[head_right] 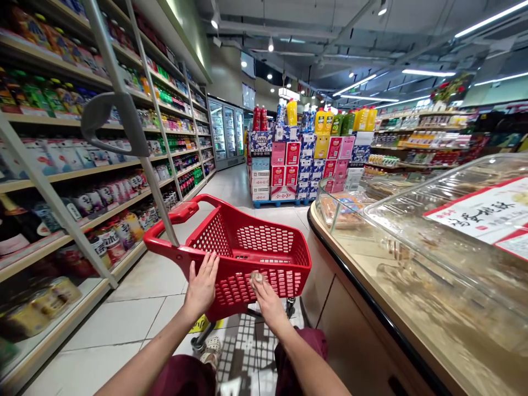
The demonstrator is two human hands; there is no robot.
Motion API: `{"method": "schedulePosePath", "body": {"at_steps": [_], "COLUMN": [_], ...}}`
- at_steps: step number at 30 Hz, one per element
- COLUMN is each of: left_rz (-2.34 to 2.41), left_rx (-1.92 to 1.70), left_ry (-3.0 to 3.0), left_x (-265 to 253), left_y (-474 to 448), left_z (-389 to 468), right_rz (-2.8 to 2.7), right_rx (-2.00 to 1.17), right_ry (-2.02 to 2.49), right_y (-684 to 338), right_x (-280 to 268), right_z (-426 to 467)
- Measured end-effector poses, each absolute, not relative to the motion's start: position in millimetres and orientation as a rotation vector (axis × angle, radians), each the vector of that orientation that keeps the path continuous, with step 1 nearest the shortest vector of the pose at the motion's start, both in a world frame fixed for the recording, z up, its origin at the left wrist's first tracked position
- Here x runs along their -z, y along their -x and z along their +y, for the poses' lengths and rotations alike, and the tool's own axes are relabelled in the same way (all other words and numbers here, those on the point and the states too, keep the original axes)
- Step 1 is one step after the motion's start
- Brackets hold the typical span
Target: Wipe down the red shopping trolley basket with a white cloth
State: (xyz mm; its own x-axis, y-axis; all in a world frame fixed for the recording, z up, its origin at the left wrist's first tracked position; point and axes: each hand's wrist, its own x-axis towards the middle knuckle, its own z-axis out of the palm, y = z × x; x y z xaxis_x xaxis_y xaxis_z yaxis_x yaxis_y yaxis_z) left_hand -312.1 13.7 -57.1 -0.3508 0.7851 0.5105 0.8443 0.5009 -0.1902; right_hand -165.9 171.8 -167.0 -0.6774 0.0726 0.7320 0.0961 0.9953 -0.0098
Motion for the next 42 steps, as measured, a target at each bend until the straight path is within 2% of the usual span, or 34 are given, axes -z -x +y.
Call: {"method": "schedulePosePath", "body": {"at_steps": [6,12,18,23,28,42], "left_rz": [-2.222,-2.251,-2.173,-2.156,-2.075,-2.003], "left_rx": [0.105,0.079,0.049,0.049,0.084,0.095], "left_ry": [1.361,1.362,1.485,1.542,1.614,1.773], "left_x": [57,57,67,77,79,94], "left_y": [305,298,279,269,258,243], "left_z": [26,35,53,63,79,83], "right_rz": [-2.207,-2.204,-2.219,-2.217,-2.200,-2.156], "right_rx": [-0.040,0.055,0.027,0.095,0.055,0.052], "right_ry": [0.200,0.196,0.307,0.302,0.438,0.582], "right_y": [163,143,136,112,107,78], "right_x": [155,182,162,183,175,201], "right_z": [179,186,195,202,216,232]}}
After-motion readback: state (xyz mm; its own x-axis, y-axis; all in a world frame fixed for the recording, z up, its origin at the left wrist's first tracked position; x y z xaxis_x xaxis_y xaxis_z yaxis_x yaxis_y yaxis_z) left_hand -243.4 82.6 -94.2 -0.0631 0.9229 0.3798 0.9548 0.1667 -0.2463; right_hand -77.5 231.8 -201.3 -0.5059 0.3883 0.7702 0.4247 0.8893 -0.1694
